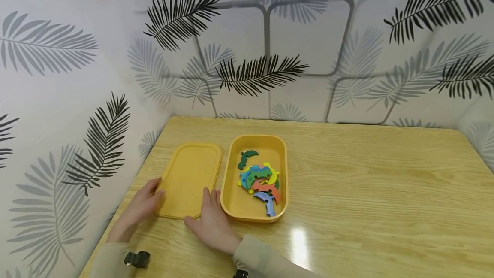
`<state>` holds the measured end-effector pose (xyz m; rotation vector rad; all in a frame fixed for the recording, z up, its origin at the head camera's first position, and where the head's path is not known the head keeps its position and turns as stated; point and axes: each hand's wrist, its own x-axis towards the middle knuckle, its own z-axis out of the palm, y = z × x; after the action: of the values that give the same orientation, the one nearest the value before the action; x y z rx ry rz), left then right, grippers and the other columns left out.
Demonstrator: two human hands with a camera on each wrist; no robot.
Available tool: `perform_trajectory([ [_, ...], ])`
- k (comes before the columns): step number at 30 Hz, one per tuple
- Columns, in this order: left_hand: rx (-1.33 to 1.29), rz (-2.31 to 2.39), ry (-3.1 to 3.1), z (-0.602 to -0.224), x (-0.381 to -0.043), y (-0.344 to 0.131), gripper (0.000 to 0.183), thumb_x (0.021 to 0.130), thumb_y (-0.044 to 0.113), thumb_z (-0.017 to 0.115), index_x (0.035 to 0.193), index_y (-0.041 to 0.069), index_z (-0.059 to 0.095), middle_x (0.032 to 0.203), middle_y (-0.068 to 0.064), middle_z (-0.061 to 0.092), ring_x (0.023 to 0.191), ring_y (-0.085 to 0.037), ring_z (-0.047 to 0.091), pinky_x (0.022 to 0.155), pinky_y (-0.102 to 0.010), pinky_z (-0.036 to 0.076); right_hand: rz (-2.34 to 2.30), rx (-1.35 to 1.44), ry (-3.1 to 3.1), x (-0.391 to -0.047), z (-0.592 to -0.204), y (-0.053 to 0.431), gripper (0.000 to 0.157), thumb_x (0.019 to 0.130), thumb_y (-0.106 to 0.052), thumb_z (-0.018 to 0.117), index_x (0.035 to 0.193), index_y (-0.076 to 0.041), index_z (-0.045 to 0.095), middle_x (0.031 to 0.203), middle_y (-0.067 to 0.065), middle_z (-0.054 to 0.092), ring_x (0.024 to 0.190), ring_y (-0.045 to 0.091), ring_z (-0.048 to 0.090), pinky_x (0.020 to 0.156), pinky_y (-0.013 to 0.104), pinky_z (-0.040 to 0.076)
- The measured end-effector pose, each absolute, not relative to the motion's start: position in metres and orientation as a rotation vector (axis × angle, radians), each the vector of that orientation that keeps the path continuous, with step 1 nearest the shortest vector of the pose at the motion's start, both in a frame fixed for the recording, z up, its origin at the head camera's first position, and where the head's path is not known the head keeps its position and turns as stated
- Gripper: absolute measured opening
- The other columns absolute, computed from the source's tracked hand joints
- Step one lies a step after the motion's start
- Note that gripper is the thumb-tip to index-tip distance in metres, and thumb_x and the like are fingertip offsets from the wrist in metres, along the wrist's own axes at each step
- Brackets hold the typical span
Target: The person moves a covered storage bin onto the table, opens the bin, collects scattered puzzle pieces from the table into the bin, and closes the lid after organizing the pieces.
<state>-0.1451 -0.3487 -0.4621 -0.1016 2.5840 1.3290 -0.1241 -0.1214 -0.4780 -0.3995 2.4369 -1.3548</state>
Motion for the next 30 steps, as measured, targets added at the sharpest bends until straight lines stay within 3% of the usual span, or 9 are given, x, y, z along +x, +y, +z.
perform_trajectory([
  [7,-0.256,1.453,2.613,-0.464,-0.139,-0.353,0.057,0.101,0.003,0.048,0.151,-0.011,0.023,0.152,-0.033,0.026,0.137,-0.049,0.029,0.106,-0.052,0.034,-1.539,-0.323,2.328,-0.118,-0.474,-0.121,0.088,0.092,-0.034,0.064,0.156,0.002,0.016,0.159,0.025,0.014,0.146,0.032,0.019,0.114,0.048,0.024],
  [11,-0.376,1.576,2.558,-0.466,-0.139,-0.353,0.057,0.099,-0.002,0.044,0.151,-0.012,0.023,0.150,-0.034,0.029,0.136,-0.045,0.033,0.096,-0.028,0.042,-1.666,-0.352,2.260,-0.115,-0.474,-0.115,0.078,0.097,-0.022,0.057,0.153,0.010,0.013,0.158,0.028,0.012,0.146,0.031,0.017,0.116,0.046,0.019],
  [14,-0.459,1.690,2.482,-0.468,-0.140,-0.353,0.053,0.100,-0.003,0.040,0.150,-0.012,0.024,0.149,-0.033,0.031,0.134,-0.038,0.036,0.082,-0.012,0.042,-1.729,-0.364,2.235,-0.113,-0.475,-0.112,0.070,0.099,-0.015,0.052,0.151,0.015,0.014,0.157,0.031,0.013,0.145,0.031,0.017,0.115,0.047,0.019],
  [18,-0.552,1.796,2.422,-0.471,-0.138,-0.354,0.049,0.101,-0.002,0.039,0.148,-0.013,0.030,0.148,-0.032,0.035,0.128,-0.028,0.043,0.077,-0.009,0.043,-1.784,-0.339,2.201,-0.112,-0.478,-0.111,0.067,0.101,-0.012,0.048,0.152,0.013,0.012,0.156,0.029,0.019,0.142,0.027,0.026,0.113,0.046,0.024],
  [20,-0.573,1.829,2.392,-0.471,-0.137,-0.354,0.048,0.101,-0.001,0.039,0.148,-0.012,0.031,0.149,-0.031,0.035,0.127,-0.024,0.045,0.079,-0.010,0.044,-1.804,-0.312,2.161,-0.113,-0.479,-0.112,0.067,0.102,-0.011,0.047,0.153,0.010,0.009,0.143,0.028,0.044,0.129,0.026,0.047,0.105,0.042,0.037],
  [22,-0.586,1.859,2.359,-0.472,-0.135,-0.354,0.048,0.102,0.000,0.040,0.148,-0.011,0.032,0.150,-0.030,0.033,0.125,-0.018,0.047,0.082,-0.010,0.043,-1.831,-0.286,2.113,-0.113,-0.480,-0.112,0.069,0.102,-0.010,0.046,0.154,0.008,0.005,0.118,0.022,0.062,0.105,0.022,0.061,0.088,0.035,0.048],
  [25,-0.583,1.894,2.305,-0.472,-0.133,-0.355,0.049,0.103,0.002,0.040,0.150,-0.008,0.031,0.153,-0.026,0.031,0.118,-0.006,0.050,0.086,-0.011,0.042,-1.876,-0.254,2.040,-0.114,-0.480,-0.112,0.070,0.102,-0.006,0.045,0.155,0.004,0.001,0.083,0.011,0.062,0.074,0.019,0.062,0.063,0.026,0.047],
  [30,-0.598,1.979,2.237,-0.473,-0.130,-0.356,0.049,0.103,0.000,0.042,0.150,-0.008,0.030,0.154,-0.025,0.029,0.100,0.010,0.054,0.088,-0.013,0.044,-1.941,-0.231,1.984,-0.114,-0.481,-0.112,0.070,0.100,0.001,0.045,0.157,0.001,0.004,0.098,0.010,0.057,0.073,0.020,0.061,0.062,0.025,0.047],
])
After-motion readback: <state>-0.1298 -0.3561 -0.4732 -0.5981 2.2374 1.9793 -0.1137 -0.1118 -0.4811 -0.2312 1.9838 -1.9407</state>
